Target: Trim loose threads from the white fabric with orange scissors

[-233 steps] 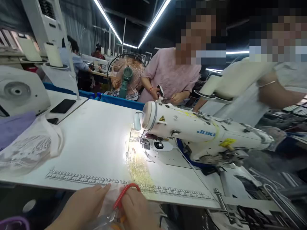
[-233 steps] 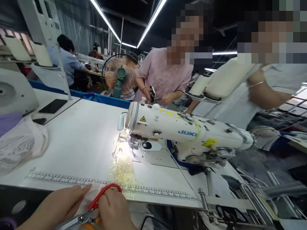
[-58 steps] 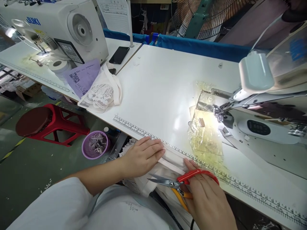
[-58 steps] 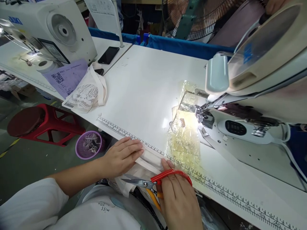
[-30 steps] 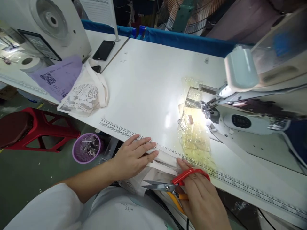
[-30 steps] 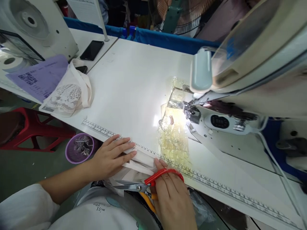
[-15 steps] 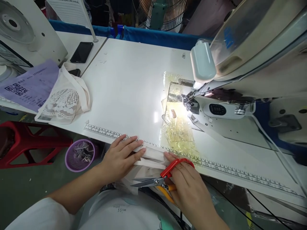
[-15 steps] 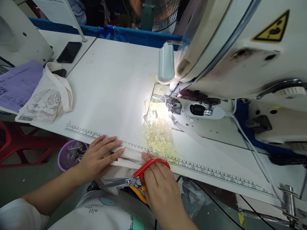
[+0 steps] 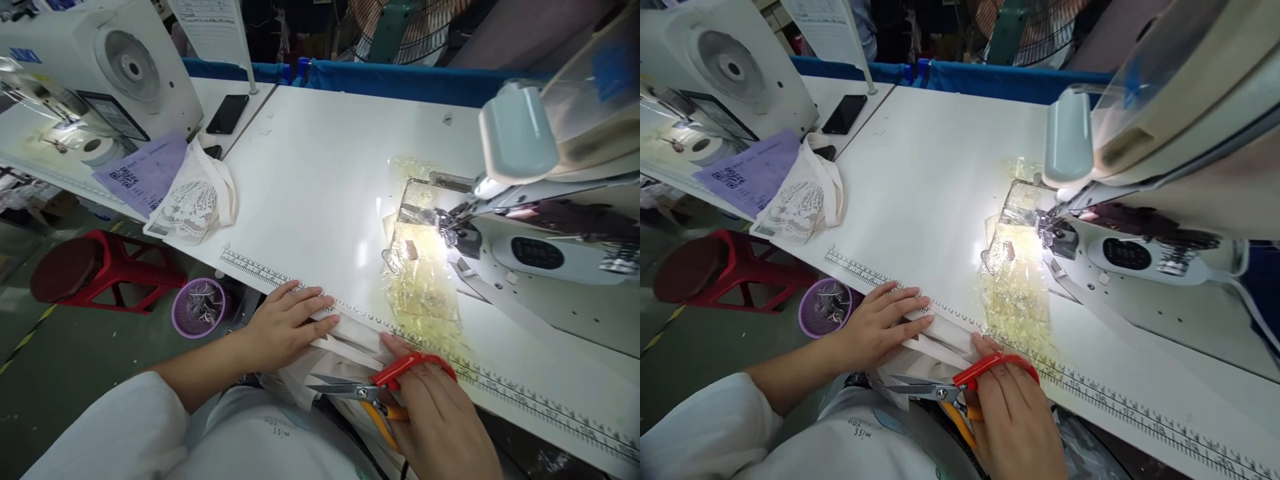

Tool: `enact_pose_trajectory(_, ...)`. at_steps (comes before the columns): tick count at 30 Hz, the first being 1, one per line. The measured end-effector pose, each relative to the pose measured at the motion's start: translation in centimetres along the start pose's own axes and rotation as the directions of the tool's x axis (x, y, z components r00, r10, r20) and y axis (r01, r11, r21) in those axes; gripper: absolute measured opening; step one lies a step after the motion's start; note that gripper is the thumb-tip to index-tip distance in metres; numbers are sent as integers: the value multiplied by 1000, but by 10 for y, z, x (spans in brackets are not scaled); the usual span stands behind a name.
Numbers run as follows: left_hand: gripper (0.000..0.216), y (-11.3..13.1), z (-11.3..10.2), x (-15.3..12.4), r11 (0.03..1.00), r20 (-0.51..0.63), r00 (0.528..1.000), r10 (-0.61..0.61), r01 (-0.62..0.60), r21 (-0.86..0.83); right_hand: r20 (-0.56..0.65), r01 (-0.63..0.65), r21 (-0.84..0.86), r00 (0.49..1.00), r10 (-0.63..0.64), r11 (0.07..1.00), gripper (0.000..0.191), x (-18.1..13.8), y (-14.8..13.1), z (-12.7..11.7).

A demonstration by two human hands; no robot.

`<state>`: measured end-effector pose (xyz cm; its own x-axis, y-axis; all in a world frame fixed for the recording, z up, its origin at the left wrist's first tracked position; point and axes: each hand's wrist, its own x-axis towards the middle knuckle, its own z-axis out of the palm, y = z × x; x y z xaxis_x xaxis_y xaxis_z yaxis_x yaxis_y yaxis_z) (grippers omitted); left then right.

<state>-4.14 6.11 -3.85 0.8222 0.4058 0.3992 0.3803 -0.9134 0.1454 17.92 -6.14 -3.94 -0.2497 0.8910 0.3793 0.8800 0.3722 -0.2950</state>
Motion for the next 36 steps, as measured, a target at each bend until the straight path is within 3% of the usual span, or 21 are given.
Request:
enact_pose_trajectory(14,27,0,2,-2,1000,-49,999,-10,9,-20,13,72,-21,997,-72,997,25,-2,6,-1)
enact_pose_trajectory(23,25,2,4,0,1000,-85,996,-23,22,-18,27,57,-26,998,-57,998,25,3,4,-3)
enact_pose_trajectory(36,28,-1,2,1,999,-49,999,-14,12,-46,-12,-18,-3,1000,18,1000,26,9,-1,-5)
